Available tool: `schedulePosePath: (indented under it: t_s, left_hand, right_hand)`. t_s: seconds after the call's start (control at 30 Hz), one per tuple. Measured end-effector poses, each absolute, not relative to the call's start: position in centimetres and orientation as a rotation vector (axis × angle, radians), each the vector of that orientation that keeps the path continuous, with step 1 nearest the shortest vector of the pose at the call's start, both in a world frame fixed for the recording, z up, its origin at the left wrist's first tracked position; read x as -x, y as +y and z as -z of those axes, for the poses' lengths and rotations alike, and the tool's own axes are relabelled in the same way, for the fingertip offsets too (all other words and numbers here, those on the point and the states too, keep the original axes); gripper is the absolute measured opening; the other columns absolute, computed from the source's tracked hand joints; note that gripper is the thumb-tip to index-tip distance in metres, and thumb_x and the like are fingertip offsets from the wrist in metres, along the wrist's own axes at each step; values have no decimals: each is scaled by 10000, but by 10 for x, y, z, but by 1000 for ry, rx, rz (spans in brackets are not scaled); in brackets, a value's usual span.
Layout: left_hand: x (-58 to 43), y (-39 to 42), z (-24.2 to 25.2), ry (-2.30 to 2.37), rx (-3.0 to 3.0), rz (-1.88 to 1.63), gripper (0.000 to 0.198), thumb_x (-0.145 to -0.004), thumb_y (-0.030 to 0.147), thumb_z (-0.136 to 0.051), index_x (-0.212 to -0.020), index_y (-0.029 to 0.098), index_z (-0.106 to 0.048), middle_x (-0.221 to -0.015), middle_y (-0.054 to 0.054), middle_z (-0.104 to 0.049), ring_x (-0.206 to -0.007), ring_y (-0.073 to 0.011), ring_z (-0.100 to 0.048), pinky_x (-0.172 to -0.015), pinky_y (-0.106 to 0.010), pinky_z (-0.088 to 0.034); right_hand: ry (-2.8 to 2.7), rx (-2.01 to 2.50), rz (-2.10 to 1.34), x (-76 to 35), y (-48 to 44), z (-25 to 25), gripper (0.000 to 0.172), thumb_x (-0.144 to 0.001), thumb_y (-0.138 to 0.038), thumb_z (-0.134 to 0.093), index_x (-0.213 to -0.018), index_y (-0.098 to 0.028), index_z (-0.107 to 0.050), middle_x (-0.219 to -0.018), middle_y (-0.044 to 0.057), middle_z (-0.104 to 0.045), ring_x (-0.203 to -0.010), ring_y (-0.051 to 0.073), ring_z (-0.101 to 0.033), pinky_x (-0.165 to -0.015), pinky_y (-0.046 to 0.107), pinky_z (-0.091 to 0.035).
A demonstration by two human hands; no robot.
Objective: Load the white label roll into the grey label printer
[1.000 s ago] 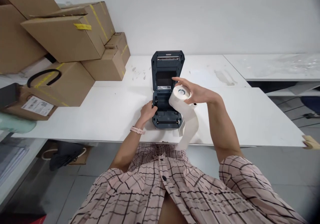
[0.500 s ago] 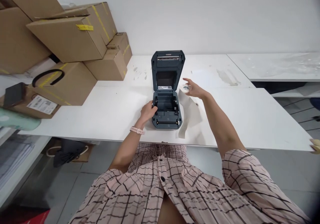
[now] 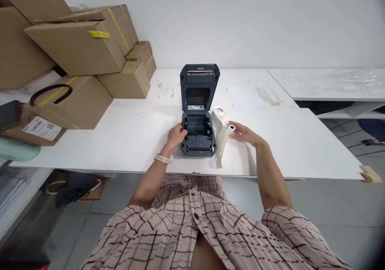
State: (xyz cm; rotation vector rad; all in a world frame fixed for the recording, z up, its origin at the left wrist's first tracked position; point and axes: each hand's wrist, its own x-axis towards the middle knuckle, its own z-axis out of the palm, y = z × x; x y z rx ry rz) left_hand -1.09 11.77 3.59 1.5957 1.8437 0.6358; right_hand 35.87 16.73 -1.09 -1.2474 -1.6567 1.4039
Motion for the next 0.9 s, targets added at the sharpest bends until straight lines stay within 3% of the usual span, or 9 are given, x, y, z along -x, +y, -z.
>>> schedulePosePath:
  t_s: [0.1,0.27,0.37,0.47,0.63,0.9]
  left_hand:
    - [11,117,-35,1836,-1591,-654,426,-857,246,-482,-1238,198,-668,-807,-44,-683,-736,-224,-602,-657,-309,-387]
    - [10,115,-34,1807,-1590,-660,423,-859,252,-478,-1236,202,-665,-809,-41,-688,-721,-221,-598,-651,-311,-388]
    - [11,115,-32,1773,-1595,-703,423,-867,262,-471,-1241,208,-661,-820,-44,-697,-698,-222,-597,-647,-318,-388]
    - [12,116,-29,1771,-1572,-735,426,-863,273,-495,-1247,211,-668,-860,-58,-717,-739,-239,-624,-680,-328,-416]
    - [12,119,-25,1773,-1544,-748,413,-855,269,-525,-1231,223,-690,-845,-57,-727,-807,-255,-660,-735,-334,-454]
    - [11,117,-19,1702,-1440,-896,448,-832,266,-579,-1259,205,-700,-780,-36,-729,-795,-231,-669,-734,-314,-476]
  right_hand:
    - [-1548,1251,-1394,-338,156,15,602,-662,-540,-901,-1147,-231,-721,-1101,79,-782,-854,220,-716,-799,408,-605]
    - [-1591,632,-1307,-324,145,-49,562,-661,-602,-909,-1071,-262,-730,-795,14,-755,-759,214,-717,-795,402,-600]
    - [-1938,534,-1254,-291,144,-104,532,-738,-545,-880,-1153,-248,-730,-912,52,-783,-827,237,-732,-753,380,-584]
    - [-2379,719,-1058,-234,155,-129,434,-868,-455,-763,-1238,-233,-717,-1153,88,-777,-1011,268,-716,-874,399,-552]
    - [-2883,1088,-607,-170,181,-102,385,-880,-266,-678,-1258,-201,-711,-1213,115,-766,-1069,314,-707,-874,385,-517]
    - [-2939,1226,-456,-165,174,-75,422,-890,-266,-676,-1308,-218,-694,-1290,109,-758,-1145,344,-706,-914,411,-540]
